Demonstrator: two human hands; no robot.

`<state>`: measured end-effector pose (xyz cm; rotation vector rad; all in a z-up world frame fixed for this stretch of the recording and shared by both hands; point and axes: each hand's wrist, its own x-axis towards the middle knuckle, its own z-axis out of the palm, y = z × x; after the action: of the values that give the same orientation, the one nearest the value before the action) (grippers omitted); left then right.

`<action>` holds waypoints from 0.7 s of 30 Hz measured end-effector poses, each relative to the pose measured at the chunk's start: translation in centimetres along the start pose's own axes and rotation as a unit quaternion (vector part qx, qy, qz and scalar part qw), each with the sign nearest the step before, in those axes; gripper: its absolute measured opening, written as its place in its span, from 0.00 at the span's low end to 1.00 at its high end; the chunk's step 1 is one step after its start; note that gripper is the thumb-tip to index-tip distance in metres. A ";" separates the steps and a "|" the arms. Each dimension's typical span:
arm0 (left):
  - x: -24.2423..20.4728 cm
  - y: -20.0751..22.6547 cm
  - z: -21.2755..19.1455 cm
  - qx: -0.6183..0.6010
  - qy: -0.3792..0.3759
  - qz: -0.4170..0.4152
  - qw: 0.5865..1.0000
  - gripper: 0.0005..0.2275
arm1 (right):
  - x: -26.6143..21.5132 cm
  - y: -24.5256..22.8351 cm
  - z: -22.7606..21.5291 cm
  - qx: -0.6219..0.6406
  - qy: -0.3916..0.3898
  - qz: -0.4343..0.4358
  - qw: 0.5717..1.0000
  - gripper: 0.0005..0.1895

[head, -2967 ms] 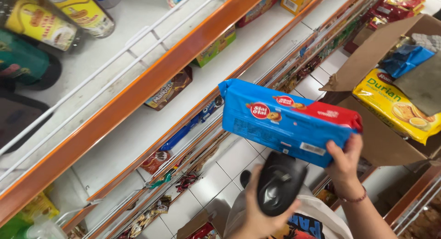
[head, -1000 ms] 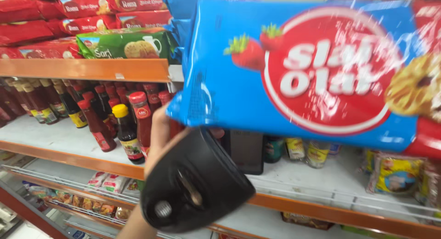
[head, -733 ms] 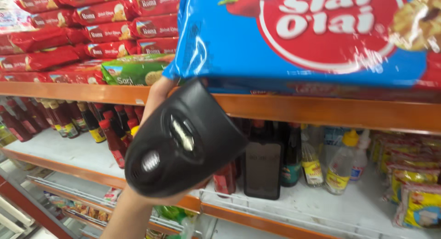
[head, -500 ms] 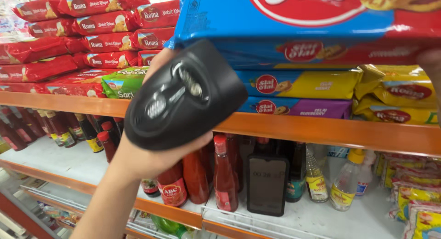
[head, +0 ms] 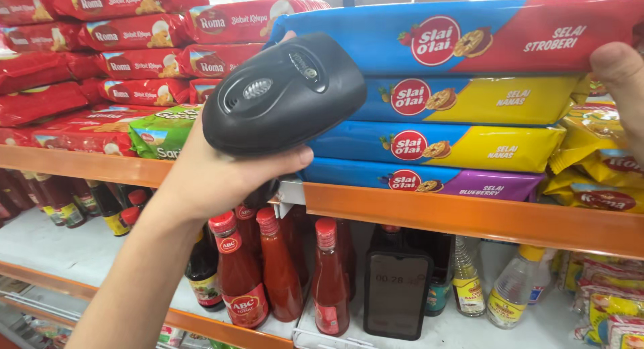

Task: The person cleans a supermarket shelf by spraying a cleaning solution and wiping the surface with a cloth. They then pick up packages of cookies, wipe them individually, and use a barcode scanner to scan the items before placing them back on the shelf.

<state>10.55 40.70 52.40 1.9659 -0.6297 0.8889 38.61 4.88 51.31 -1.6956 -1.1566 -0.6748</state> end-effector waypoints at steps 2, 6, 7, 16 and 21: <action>0.1 -0.3 -0.3 -0.031 0.005 -0.052 0.998 0.42 | 0.4 -0.5 0.4 -0.017 -0.005 -0.026 1.000 0.31; 0.1 -0.6 -0.5 0.032 -0.019 0.021 0.999 0.37 | 0.0 -1.9 0.8 -0.098 0.031 0.001 0.995 0.28; 0.0 -0.7 -0.5 0.039 -0.020 0.017 0.999 0.36 | 0.0 -2.2 0.8 -0.095 0.038 0.032 0.994 0.27; -0.2 -0.8 -0.8 0.007 -0.044 0.013 0.999 0.38 | 0.6 0.4 0.2 0.131 -0.006 0.193 0.972 0.29; -0.4 -0.8 -1.0 0.005 -0.032 -0.002 0.999 0.38 | 0.6 5.3 -1.8 0.064 0.007 0.194 0.979 0.33</action>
<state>10.56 41.99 52.04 2.0099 -0.6590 0.8314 43.78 2.87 50.47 -1.7358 -0.8067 -0.3599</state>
